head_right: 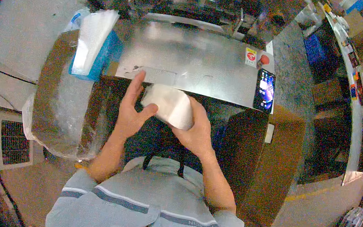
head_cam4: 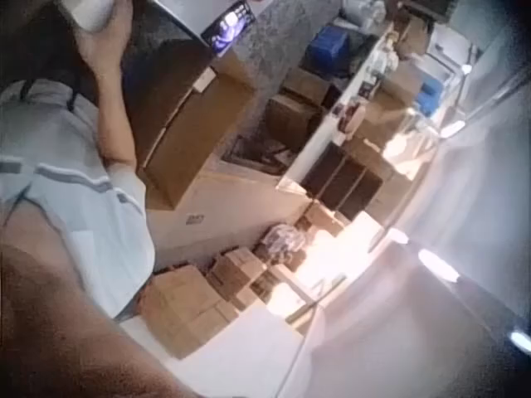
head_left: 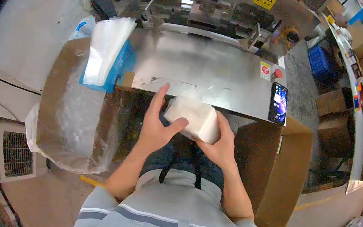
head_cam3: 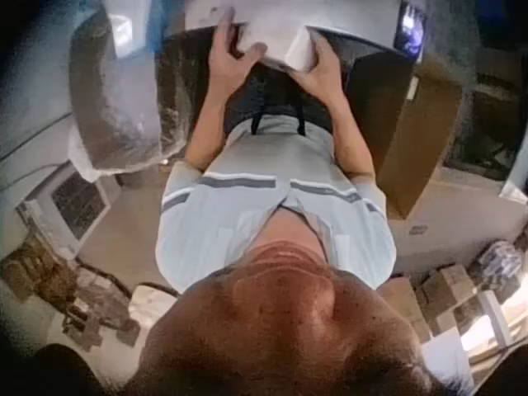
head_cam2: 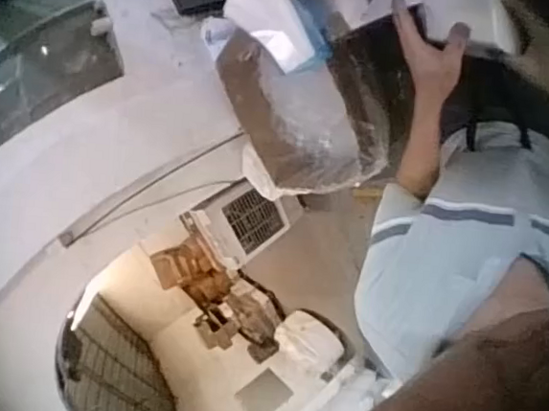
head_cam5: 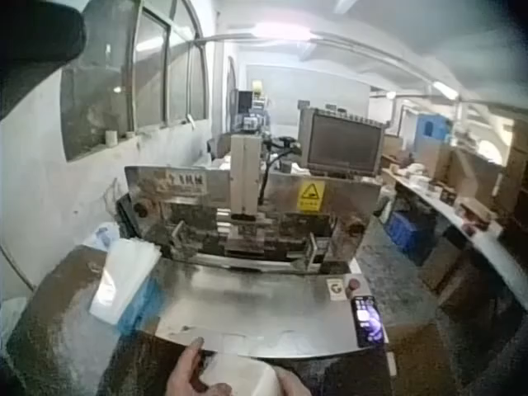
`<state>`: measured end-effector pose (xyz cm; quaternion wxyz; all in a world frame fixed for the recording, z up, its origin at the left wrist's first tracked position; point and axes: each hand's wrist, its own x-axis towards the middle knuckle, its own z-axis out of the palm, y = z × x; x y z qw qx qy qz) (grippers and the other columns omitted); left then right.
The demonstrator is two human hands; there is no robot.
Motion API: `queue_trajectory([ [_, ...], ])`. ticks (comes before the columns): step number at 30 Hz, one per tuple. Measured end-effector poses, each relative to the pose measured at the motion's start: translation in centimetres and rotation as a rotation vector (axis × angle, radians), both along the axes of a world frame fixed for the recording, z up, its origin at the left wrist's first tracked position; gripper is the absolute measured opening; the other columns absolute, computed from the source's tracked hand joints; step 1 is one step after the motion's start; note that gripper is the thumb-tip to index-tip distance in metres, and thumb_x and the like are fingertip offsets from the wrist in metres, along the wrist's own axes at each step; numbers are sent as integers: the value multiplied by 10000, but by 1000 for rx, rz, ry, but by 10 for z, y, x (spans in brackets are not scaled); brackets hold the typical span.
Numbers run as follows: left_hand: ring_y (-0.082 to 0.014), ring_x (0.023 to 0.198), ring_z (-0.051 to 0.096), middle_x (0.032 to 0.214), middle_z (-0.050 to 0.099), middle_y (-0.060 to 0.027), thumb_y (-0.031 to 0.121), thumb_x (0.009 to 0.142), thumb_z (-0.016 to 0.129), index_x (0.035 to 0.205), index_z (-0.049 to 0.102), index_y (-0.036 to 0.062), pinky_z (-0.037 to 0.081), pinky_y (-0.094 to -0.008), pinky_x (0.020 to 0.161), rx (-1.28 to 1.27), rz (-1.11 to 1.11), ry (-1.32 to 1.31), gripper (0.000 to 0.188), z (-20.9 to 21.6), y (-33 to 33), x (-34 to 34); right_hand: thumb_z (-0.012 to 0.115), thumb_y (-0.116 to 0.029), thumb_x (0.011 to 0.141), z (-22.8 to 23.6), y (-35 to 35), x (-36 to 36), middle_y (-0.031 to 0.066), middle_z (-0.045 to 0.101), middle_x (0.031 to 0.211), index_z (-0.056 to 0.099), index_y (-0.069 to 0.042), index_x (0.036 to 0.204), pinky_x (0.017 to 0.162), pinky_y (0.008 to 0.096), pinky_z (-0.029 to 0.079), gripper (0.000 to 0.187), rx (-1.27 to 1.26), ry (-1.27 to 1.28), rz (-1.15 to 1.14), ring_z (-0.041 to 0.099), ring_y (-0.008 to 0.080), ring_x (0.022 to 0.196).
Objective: Packaging small white boxes into plastic bags using a heat-sealing machine and placing them into a larger shipping carton.
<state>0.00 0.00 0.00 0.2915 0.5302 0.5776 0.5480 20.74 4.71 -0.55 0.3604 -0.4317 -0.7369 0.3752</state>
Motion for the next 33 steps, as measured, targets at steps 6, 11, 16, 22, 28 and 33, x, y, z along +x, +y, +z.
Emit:
queue_trajectory([
  [6,-273,1094,657,1187,680,-159,138,869,697,1115,701,17,499,-350,961,-80,-373,138,274,37,26,-16,880,-146,625,10,0,1,147,623,1222,519,-19,1334,959,371,493,806,-78,-61,190,618,258,1117],
  [11,-246,865,697,998,718,-144,96,891,669,968,707,-12,543,-323,778,-40,-253,184,138,34,14,-18,870,-200,658,17,-6,13,162,641,1194,512,-1,1352,940,356,505,805,-258,30,280,649,258,1058],
  [16,-212,793,679,884,704,-118,88,923,648,950,684,10,527,-318,716,60,31,296,90,45,-14,-63,873,-221,664,19,-5,22,146,649,1168,529,-6,1340,938,355,500,788,-376,26,330,637,229,1065],
  [22,-277,1074,614,1161,658,-164,245,995,577,1231,599,-32,467,-370,973,-162,1174,870,364,40,-113,-293,863,-114,627,35,-8,25,106,621,1201,516,0,1346,980,343,467,807,-249,96,149,593,198,1113],
  [28,-210,1120,598,1293,597,-119,309,942,671,1297,576,4,478,-348,975,-3,870,190,477,20,-120,-190,751,-30,609,26,1,6,165,599,1278,537,-31,1317,1023,438,431,739,422,-49,66,567,361,1186],
  [33,-253,1293,509,1426,495,-132,456,1009,497,1478,361,59,483,-431,1003,-318,-224,-1138,629,-1,-50,-12,667,-27,642,27,-22,-19,95,572,1324,574,-88,1277,990,506,422,645,646,-222,293,528,347,1206],
])
